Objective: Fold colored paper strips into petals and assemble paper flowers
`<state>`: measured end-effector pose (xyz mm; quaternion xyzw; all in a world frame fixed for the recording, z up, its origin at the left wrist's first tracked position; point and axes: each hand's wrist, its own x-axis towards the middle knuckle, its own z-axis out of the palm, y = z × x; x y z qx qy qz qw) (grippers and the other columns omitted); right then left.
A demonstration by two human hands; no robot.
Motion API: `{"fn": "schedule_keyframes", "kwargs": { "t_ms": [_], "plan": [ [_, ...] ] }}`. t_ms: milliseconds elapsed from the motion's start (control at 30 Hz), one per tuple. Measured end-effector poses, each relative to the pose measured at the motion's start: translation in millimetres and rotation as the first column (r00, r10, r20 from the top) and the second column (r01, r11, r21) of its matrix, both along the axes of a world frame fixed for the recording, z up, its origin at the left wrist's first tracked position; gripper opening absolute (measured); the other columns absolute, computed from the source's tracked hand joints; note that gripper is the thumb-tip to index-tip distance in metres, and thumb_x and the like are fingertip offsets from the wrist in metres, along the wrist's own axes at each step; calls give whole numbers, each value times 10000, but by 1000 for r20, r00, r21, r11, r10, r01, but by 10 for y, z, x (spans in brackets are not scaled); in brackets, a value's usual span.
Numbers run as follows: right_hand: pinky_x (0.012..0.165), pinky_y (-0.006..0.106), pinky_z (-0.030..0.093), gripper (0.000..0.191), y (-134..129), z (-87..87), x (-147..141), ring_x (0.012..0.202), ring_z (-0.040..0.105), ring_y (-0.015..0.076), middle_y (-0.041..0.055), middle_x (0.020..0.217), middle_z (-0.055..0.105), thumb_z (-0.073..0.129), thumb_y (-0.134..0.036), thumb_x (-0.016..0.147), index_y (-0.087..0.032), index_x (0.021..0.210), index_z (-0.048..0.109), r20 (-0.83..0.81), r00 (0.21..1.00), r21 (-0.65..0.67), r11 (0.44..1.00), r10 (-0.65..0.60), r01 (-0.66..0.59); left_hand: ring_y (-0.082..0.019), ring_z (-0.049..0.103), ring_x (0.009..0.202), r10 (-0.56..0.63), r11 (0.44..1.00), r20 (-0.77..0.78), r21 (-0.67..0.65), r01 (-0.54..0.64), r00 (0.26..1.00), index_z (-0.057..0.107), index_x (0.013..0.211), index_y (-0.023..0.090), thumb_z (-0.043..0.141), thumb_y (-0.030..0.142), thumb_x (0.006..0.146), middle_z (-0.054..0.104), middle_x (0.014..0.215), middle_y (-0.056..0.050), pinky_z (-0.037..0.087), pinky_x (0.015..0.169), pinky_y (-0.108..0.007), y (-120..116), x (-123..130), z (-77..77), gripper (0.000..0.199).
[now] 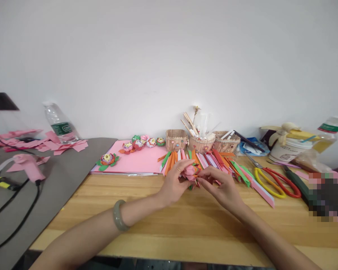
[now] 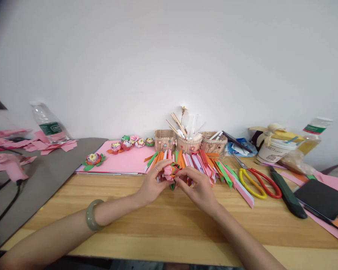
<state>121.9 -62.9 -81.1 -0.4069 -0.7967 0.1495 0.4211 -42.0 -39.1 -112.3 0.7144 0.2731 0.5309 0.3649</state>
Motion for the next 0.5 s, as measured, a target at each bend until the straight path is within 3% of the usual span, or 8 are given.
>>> {"fn": "schedule_keyframes", "kwargs": {
  "t_ms": [100,200,400,500],
  "plan": [
    [495,240,400,152,8,2,1,577,544,136,27,649,614,526,-229,820,-182,693,596,-14,1000,-16,1000,-16,15,-221,494,1107,-76,985,30,-154,80,997,457,1236,243,653,165,696,503,1234,-88,400,948,-376,-26,3,24,580],
    [490,239,396,171,9,18,4,554,525,130,21,623,600,523,-233,812,-182,656,572,-38,999,-19,999,-38,37,-232,509,1094,-179,910,175,-344,231,968,352,1315,251,692,208,659,452,1281,-109,425,919,-382,-47,10,63,741],
    [478,239,391,157,7,27,18,541,509,129,16,603,580,510,-247,806,-186,667,554,-79,995,-30,998,-61,59,-181,566,953,-167,784,395,-502,365,903,521,1178,215,713,263,643,545,1131,-68,428,897,-355,-3,33,90,570],
    [496,246,389,180,8,25,19,557,505,131,20,613,583,514,-252,804,-186,639,544,-80,995,-50,998,-53,49,-163,577,884,-187,767,422,-501,400,887,559,1129,219,734,263,616,576,1066,-46,446,851,-342,38,45,42,543]
  ]
}}
